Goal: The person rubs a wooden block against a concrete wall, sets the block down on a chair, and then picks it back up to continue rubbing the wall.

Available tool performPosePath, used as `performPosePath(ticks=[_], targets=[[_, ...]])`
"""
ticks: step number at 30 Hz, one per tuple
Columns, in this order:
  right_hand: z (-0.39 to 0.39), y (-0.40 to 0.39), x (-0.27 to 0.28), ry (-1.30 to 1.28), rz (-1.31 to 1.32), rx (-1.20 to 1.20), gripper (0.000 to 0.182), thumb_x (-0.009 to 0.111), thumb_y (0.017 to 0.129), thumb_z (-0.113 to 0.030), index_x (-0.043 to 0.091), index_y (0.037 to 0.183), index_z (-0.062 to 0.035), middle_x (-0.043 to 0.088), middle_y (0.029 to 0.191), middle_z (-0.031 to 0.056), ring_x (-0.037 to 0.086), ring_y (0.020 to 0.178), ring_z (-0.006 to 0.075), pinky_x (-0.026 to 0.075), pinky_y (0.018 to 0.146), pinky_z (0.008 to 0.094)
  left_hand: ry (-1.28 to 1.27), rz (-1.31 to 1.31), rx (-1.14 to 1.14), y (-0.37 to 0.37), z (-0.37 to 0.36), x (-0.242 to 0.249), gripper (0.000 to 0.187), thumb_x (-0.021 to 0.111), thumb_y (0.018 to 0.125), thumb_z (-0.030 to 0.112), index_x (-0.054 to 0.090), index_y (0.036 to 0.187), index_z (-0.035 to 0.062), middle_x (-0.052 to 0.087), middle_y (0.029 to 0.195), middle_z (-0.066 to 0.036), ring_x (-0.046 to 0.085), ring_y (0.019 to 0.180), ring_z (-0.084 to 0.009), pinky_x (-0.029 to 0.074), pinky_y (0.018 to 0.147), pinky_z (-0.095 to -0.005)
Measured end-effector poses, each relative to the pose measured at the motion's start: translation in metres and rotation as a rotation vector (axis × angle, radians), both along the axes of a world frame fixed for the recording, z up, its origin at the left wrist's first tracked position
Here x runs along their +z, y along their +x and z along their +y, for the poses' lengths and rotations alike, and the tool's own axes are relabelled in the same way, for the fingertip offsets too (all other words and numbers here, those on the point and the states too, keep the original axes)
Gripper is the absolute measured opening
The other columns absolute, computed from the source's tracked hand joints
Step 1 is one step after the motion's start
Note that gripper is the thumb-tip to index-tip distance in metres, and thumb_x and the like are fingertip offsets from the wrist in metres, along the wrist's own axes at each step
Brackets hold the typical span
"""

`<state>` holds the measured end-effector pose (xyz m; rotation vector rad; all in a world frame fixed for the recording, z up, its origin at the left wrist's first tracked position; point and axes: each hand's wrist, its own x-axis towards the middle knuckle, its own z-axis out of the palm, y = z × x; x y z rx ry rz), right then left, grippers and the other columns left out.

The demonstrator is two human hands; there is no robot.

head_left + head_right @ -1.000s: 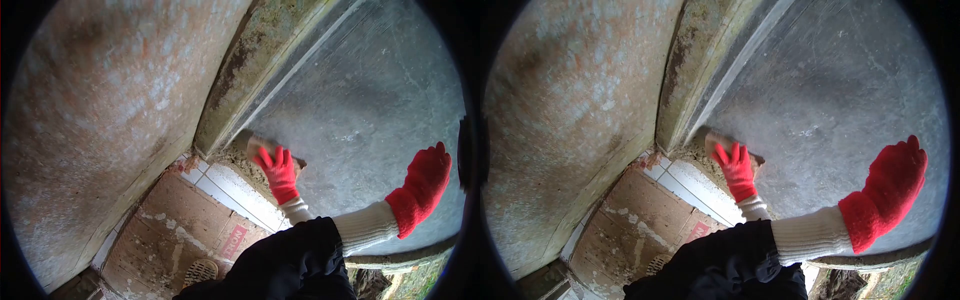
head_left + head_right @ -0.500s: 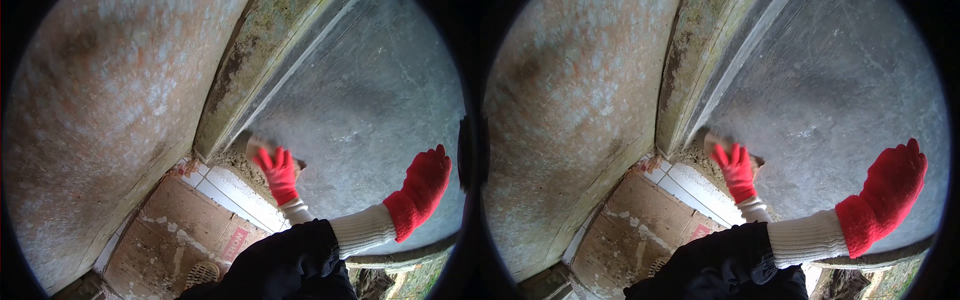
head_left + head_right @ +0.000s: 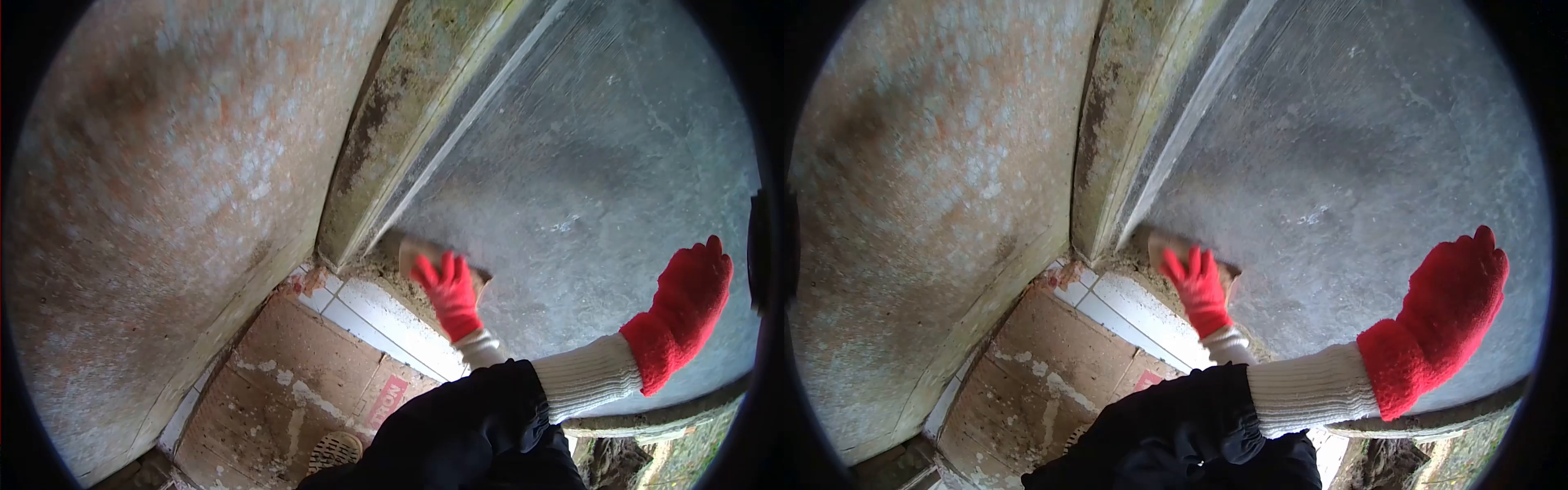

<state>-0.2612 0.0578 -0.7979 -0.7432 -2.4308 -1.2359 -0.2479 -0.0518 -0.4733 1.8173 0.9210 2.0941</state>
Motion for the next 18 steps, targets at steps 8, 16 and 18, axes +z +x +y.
performPosePath(ticks=[8, 16, 18], targets=[[-0.018, -0.038, 0.173, 0.312, 0.181, -0.196, 0.041, 0.078, 0.071, -0.03, 0.063, 0.109, -0.0254, 0.056, 0.104, 0.0099, 0.054, 0.086, 0.0304, 0.045, 0.066, 0.0432, 0.017, -0.019, -0.055, -0.01, -0.009, 0.003, 0.017, 0.065, 0.077, 0.015, 0.056, 0.091, 0.008, 0.055, 0.091, -0.008, 0.058, 0.082, -0.0214, 0.047, 0.068, -0.0351], [-0.023, 0.006, 0.028, -0.091, -0.024, -0.029, 0.046, 0.075, 0.069, -0.024, 0.063, 0.113, -0.0266, 0.055, 0.112, 0.0093, 0.054, 0.089, 0.0326, 0.048, 0.071, 0.0463, -0.003, 0.062, -0.057, 0.038, 0.002, 0.018, 0.017, 0.065, 0.078, 0.021, 0.059, 0.087, 0.0089, 0.057, 0.088, -0.009, 0.06, 0.077, -0.0241, 0.047, 0.063, -0.0388], [-0.03, 0.001, 0.043, -0.093, -0.008, -0.017, 0.047, 0.076, 0.069, -0.025, 0.063, 0.114, -0.0253, 0.055, 0.113, 0.0104, 0.054, 0.091, 0.0335, 0.048, 0.072, 0.0469, 0.015, 0.033, -0.082, 0.034, 0.0, 0.019, 0.019, 0.066, 0.078, 0.026, 0.061, 0.085, 0.0094, 0.058, 0.085, -0.01, 0.061, 0.075, -0.0259, 0.047, 0.06, -0.0413]])
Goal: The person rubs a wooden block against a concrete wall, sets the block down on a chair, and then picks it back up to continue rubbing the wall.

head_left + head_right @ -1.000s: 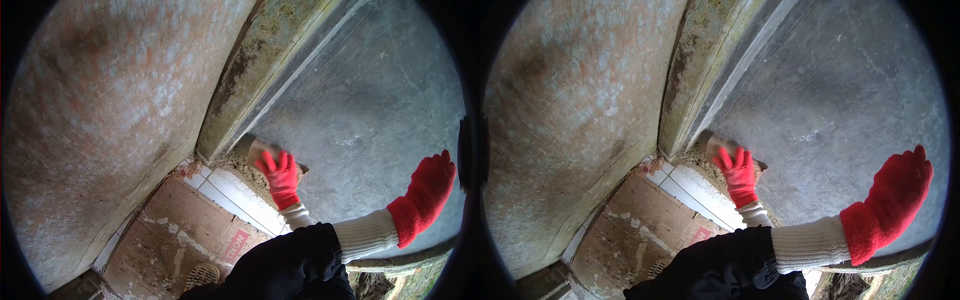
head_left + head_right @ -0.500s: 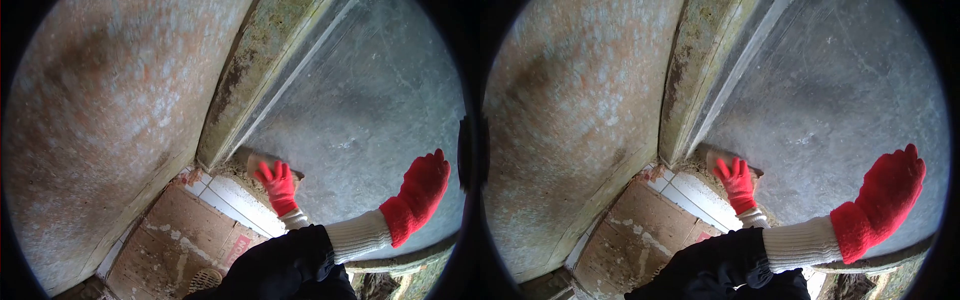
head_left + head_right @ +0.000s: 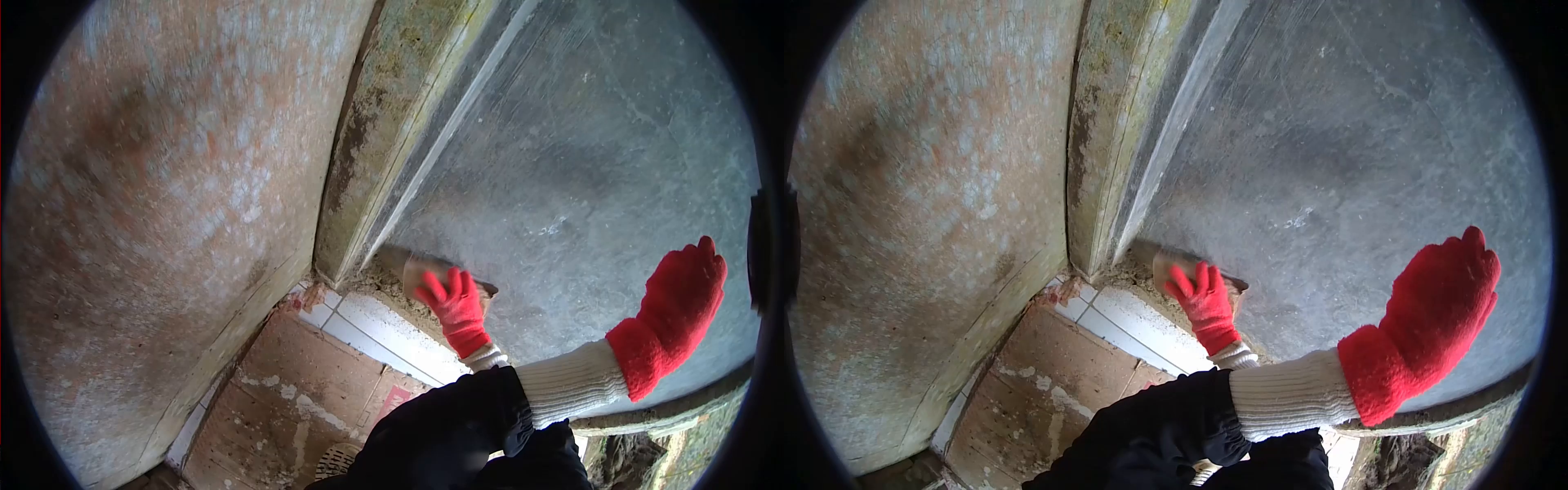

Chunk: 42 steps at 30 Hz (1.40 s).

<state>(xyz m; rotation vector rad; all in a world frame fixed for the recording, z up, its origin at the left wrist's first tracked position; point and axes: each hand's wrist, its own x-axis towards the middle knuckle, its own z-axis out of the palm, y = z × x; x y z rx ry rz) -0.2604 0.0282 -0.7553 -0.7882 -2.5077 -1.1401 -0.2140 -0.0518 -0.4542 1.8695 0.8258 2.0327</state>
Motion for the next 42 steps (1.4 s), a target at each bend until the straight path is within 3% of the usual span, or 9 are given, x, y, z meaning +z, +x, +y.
performPosePath(ticks=[5, 7, 13, 20, 25, 27, 35, 39, 42], targets=[[0.002, -0.036, 0.115, 0.118, 0.473, -0.146, 0.051, 0.078, 0.067, -0.026, 0.063, 0.115, -0.0225, 0.055, 0.116, 0.0128, 0.055, 0.093, 0.0354, 0.048, 0.074, 0.0482, 0.047, -0.097, -0.086, -0.015, -0.009, -0.002, 0.025, 0.067, 0.078, 0.035, 0.065, 0.08, 0.0104, 0.061, 0.081, -0.011, 0.063, 0.069, -0.0296, 0.048, 0.053, -0.0463], [0.003, -0.039, 0.155, 0.457, 0.186, -0.11, 0.021, 0.055, 0.094, -0.013, 0.056, 0.113, -0.0048, 0.057, 0.092, 0.0088, 0.056, 0.074, 0.027, 0.046, 0.069, 0.0412, 0.012, -0.241, -0.026, 0.01, -0.007, 0.0, 0.029, 0.067, 0.081, 0.038, 0.067, 0.084, 0.0088, 0.063, 0.087, -0.013, 0.066, 0.077, -0.0298, 0.052, 0.059, -0.0457], [0.015, 0.001, -0.015, 0.021, 0.015, -0.019, 0.058, 0.079, 0.068, -0.03, 0.058, 0.121, -0.0246, 0.055, 0.108, 0.0125, 0.054, 0.091, 0.0332, 0.047, 0.075, 0.0468, -0.004, -0.047, -0.011, 0.016, -0.007, 0.003, 0.027, 0.067, 0.08, 0.035, 0.065, 0.085, 0.0089, 0.062, 0.088, -0.012, 0.065, 0.077, -0.0287, 0.051, 0.061, -0.0442], [-0.001, -0.039, 0.135, 0.31, 0.196, -0.073, 0.045, 0.081, 0.068, -0.027, 0.064, 0.11, -0.026, 0.054, 0.095, 0.0078, 0.051, 0.078, 0.0285, 0.04, 0.062, 0.0435, 0.007, -0.071, -0.03, -0.001, -0.012, -0.004, 0.024, 0.067, 0.08, 0.032, 0.064, 0.085, 0.0089, 0.061, 0.089, -0.011, 0.063, 0.078, -0.0274, 0.05, 0.062, -0.0425], [0.013, -0.017, 0.066, 0.274, 0.349, -0.09, 0.03, 0.06, 0.093, -0.028, 0.06, 0.12, -0.0149, 0.059, 0.111, 0.0095, 0.056, 0.091, 0.0321, 0.049, 0.075, 0.042, 0.005, -0.052, -0.017, 0.006, -0.012, -0.002, 0.022, 0.067, 0.08, 0.03, 0.062, 0.086, 0.0089, 0.059, 0.089, -0.011, 0.063, 0.079, -0.0264, 0.05, 0.063, -0.0413], [-0.09, 0.055, 0.289, 0.849, -0.029, -1.25, 0.029, 0.055, 0.093, -0.02, 0.058, 0.113, 0.0004, 0.064, 0.098, 0.0106, 0.061, 0.089, 0.0241, 0.048, 0.079, 0.0361, 0.003, -0.041, -0.013, 0.001, -0.014, -0.009, 0.022, 0.067, 0.08, 0.029, 0.062, 0.086, 0.0089, 0.059, 0.09, -0.01, 0.062, 0.079, -0.0261, 0.049, 0.063, -0.0408], [-0.006, -0.03, 0.137, 0.339, 0.214, -0.087, 0.032, 0.076, 0.078, -0.029, 0.065, 0.108, -0.0233, 0.054, 0.102, 0.0094, 0.052, 0.091, 0.0278, 0.043, 0.07, 0.0448, -0.004, -0.038, -0.022, 0.0, -0.019, -0.012, 0.019, 0.067, 0.08, 0.026, 0.06, 0.087, 0.009, 0.057, 0.091, -0.01, 0.061, 0.08, -0.0245, 0.049, 0.065, -0.0389], [-0.006, -0.041, 0.131, 0.142, 0.528, -0.268, 0.03, 0.072, 0.083, -0.026, 0.064, 0.111, -0.0184, 0.057, 0.105, 0.0121, 0.054, 0.084, 0.0274, 0.046, 0.068, 0.0416, -0.006, -0.032, -0.013, 0.005, -0.017, -0.008, 0.018, 0.067, 0.08, 0.024, 0.059, 0.087, 0.009, 0.056, 0.091, -0.009, 0.06, 0.081, -0.0238, 0.048, 0.066, -0.0379], [-0.097, 0.064, 0.291, 0.715, 0.317, -1.073, 0.021, 0.052, 0.088, -0.009, 0.061, 0.106, -0.0025, 0.065, 0.102, 0.0083, 0.063, 0.091, 0.0261, 0.049, 0.084, 0.0351, -0.013, -0.019, -0.009, -0.001, -0.018, -0.017, 0.018, 0.067, 0.08, 0.023, 0.058, 0.088, 0.009, 0.056, 0.092, -0.009, 0.06, 0.081, -0.0232, 0.048, 0.066, -0.0372]])
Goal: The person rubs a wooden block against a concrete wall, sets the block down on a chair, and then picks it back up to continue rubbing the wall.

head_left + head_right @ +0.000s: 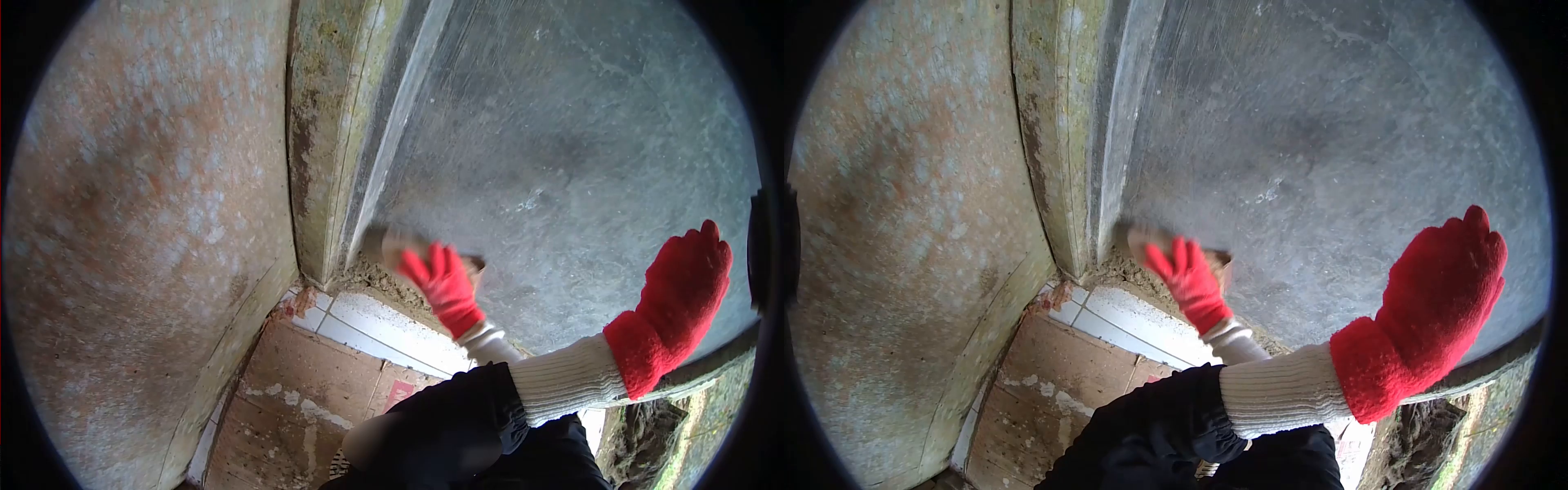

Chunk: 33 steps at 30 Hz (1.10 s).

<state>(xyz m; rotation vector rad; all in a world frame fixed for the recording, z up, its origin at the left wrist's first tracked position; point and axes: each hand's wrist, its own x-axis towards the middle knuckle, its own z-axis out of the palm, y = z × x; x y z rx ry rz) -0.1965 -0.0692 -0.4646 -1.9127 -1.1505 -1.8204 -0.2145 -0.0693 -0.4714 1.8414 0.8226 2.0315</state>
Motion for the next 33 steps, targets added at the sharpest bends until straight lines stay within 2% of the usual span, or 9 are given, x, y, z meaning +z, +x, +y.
performPosePath(ticks=[1, 3, 7, 11, 17, 23, 26, 30, 33], targets=[[0.004, 0.02, -0.004, 0.068, 0.231, 0.39, 0.023, 0.052, 0.085, -0.008, 0.063, 0.104, -0.0025, 0.065, 0.102, 0.0115, 0.062, 0.092, 0.0295, 0.049, 0.084, 0.039, 0.0, 0.006, 0.005, -0.003, -0.001, -0.003, 0.018, 0.067, 0.08, 0.022, 0.058, 0.088, 0.009, 0.056, 0.092, -0.009, 0.059, 0.081, -0.023, 0.048, 0.067, -0.037], [-0.001, 0.018, 0.002, -0.005, 0.157, 0.242, 0.027, 0.053, 0.085, -0.009, 0.064, 0.108, -0.003, 0.065, 0.105, 0.0126, 0.061, 0.097, 0.0302, 0.047, 0.088, 0.0389, -0.002, 0.014, 0.011, -0.007, -0.003, -0.004, 0.017, 0.066, 0.08, 0.021, 0.057, 0.088, 0.009, 0.055, 0.092, -0.009, 0.059, 0.082, -0.0226, 0.047, 0.067, -0.0365], [0.077, -0.096, -0.161, -0.362, -0.164, 0.984, 0.025, 0.052, 0.087, -0.011, 0.063, 0.108, -0.0027, 0.064, 0.105, 0.0124, 0.06, 0.097, 0.0292, 0.047, 0.087, 0.0381, 0.002, 0.025, -0.011, 0.016, -0.005, 0.012, 0.017, 0.066, 0.08, 0.02, 0.056, 0.088, 0.009, 0.054, 0.092, -0.008, 0.058, 0.082, -0.0219, 0.047, 0.068, -0.0355], [0.09, -0.085, -0.151, -0.328, -0.179, 0.918, 0.025, 0.052, 0.088, -0.013, 0.061, 0.108, -0.0024, 0.063, 0.105, 0.0122, 0.06, 0.096, 0.0282, 0.046, 0.086, 0.0373, 0.053, 0.01, -0.032, 0.005, -0.005, 0.006, 0.02, 0.066, 0.084, 0.026, 0.055, 0.088, 0.0094, 0.054, 0.093, -0.007, 0.058, 0.082, -0.0209, 0.047, 0.067, -0.0345], [0.097, -0.041, -0.317, -0.728, -0.319, 1.045, 0.024, 0.051, 0.091, -0.016, 0.059, 0.108, -0.0019, 0.062, 0.105, 0.0118, 0.059, 0.095, 0.0267, 0.046, 0.084, 0.036, 0.049, 0.047, -0.031, 0.0, -0.01, 0.008, 0.023, 0.065, 0.086, 0.03, 0.055, 0.088, 0.0095, 0.054, 0.092, -0.007, 0.058, 0.082, -0.0204, 0.048, 0.068, -0.035], [0.093, -0.089, -0.179, -0.385, -0.149, 1.004, 0.024, 0.051, 0.093, -0.02, 0.057, 0.108, -0.0014, 0.061, 0.105, 0.0114, 0.058, 0.094, 0.0251, 0.045, 0.083, 0.0348, 0.044, 0.076, -0.103, 0.021, -0.005, 0.003, 0.022, 0.065, 0.087, 0.028, 0.055, 0.088, 0.0085, 0.054, 0.094, -0.008, 0.058, 0.084, -0.0212, 0.047, 0.071, -0.0355], [0.091, -0.101, -0.163, -0.359, -0.075, 0.988, 0.025, 0.05, 0.094, -0.021, 0.056, 0.108, -0.0011, 0.06, 0.106, 0.0113, 0.058, 0.094, 0.0244, 0.045, 0.082, 0.0342, 0.057, 0.048, -0.132, 0.019, -0.005, -0.004, 0.021, 0.064, 0.087, 0.025, 0.054, 0.09, 0.0075, 0.054, 0.095, -0.009, 0.057, 0.085, -0.0232, 0.047, 0.071, -0.0368], [0.008, 0.023, -0.023, -0.062, 0.094, 0.077, 0.026, 0.05, 0.096, -0.023, 0.055, 0.108, -0.0008, 0.059, 0.106, 0.011, 0.057, 0.093, 0.0233, 0.045, 0.081, 0.0333, 0.029, -0.014, -0.076, -0.025, 0.005, -0.026, 0.02, 0.064, 0.087, 0.024, 0.054, 0.091, 0.007, 0.054, 0.095, -0.01, 0.057, 0.085, -0.0241, 0.047, 0.071, -0.0376], [0.02, -0.008, -0.057, -0.102, 0.058, 0.271, 0.028, 0.055, 0.092, -0.024, 0.055, 0.112, -0.0049, 0.058, 0.107, 0.0107, 0.057, 0.092, 0.0245, 0.046, 0.079, 0.035, 0.04, -0.04, -0.084, -0.021, 0.003, -0.025, 0.02, 0.064, 0.087, 0.023, 0.054, 0.092, 0.0067, 0.054, 0.095, -0.01, 0.057, 0.085, -0.0248, 0.047, 0.071, -0.0382]])
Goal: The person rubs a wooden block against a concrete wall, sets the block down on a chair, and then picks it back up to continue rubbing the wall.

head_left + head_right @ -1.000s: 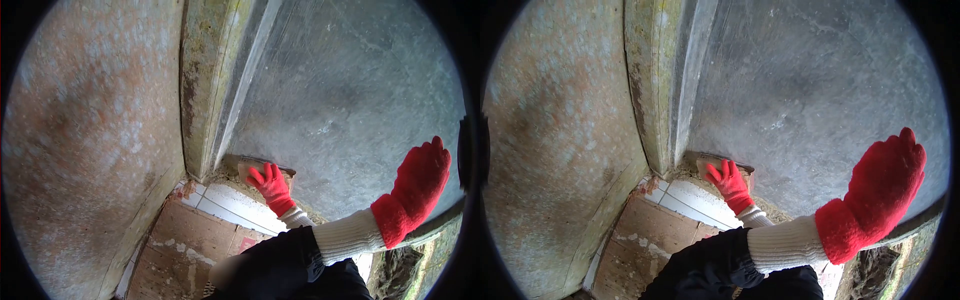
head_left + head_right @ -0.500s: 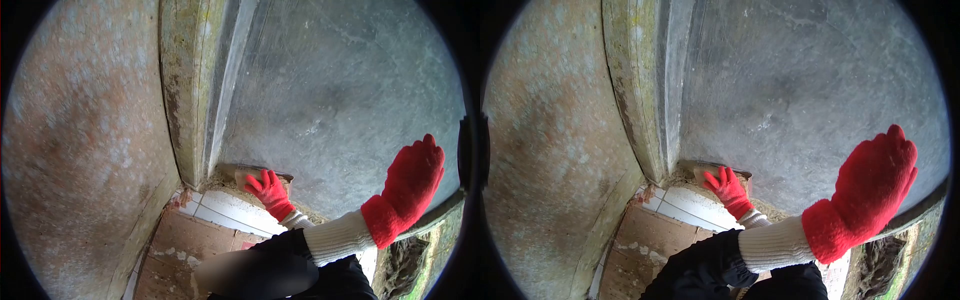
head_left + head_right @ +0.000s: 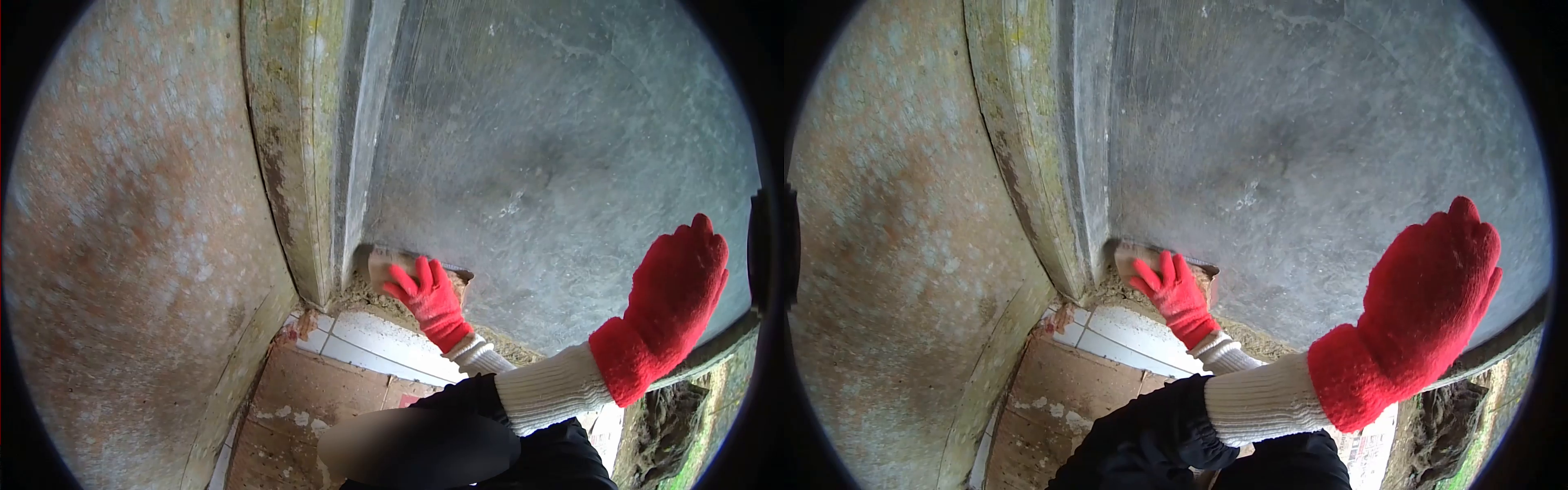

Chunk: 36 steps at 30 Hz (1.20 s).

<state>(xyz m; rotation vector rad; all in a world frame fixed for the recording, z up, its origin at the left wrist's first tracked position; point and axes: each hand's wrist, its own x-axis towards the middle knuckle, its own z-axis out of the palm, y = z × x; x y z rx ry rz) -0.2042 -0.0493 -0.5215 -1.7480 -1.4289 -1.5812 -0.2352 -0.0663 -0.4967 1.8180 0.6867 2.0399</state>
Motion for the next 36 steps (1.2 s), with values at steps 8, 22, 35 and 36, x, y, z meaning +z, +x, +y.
performPosePath(ticks=[8, 22, 35, 36], targets=[[0.086, -0.078, -0.129, -0.245, -0.317, 0.753, 0.056, 0.074, 0.073, -0.024, 0.056, 0.126, -0.0219, 0.055, 0.11, 0.0097, 0.055, 0.089, 0.0303, 0.049, 0.071, 0.0425, 0.055, -0.09, -0.158, 0.023, -0.004, 0.014, 0.02, 0.064, 0.085, 0.019, 0.052, 0.093, 0.0049, 0.053, 0.096, -0.013, 0.057, 0.085, -0.0287, 0.047, 0.072, -0.0417], [-0.024, 0.183, -0.19, 0.275, 0.645, 0.251, 0.104, 0.081, 0.073, -0.024, 0.018, 0.155, -0.0083, 0.01, 0.155, 0.0338, 0.02, 0.142, 0.0489, 0.028, 0.113, 0.0503, -0.139, -0.423, -0.157, -0.039, 0.032, 0.016, 0.027, 0.071, 0.09, 0.015, 0.062, 0.113, 0.0035, 0.063, 0.098, -0.002, 0.055, 0.077, -0.0065, 0.046, 0.069, -0.0232], [-0.023, 0.179, -0.226, 0.24, 0.538, 0.31, 0.08, 0.076, 0.07, -0.029, 0.046, 0.143, -0.0164, 0.038, 0.134, 0.0271, 0.047, 0.116, 0.0455, 0.041, 0.096, 0.0609, -0.136, -0.206, 0.102, -0.004, 0.012, -0.002, 0.035, 0.059, 0.097, 0.018, 0.054, 0.125, -0.0023, 0.06, 0.11, -0.006, 0.055, 0.092, -0.0129, 0.045, 0.084, -0.029], [-0.025, 0.212, -0.229, 0.436, 0.61, 0.256, 0.085, 0.071, 0.076, -0.028, 0.034, 0.15, -0.0086, 0.023, 0.147, 0.0364, 0.033, 0.132, 0.0509, 0.032, 0.105, 0.061, -0.112, -0.185, 0.127, -0.003, 0.013, -0.003, 0.035, 0.057, 0.098, 0.02, 0.054, 0.125, -0.0024, 0.059, 0.111, -0.006, 0.055, 0.093, -0.0134, 0.044, 0.085, -0.0294]])
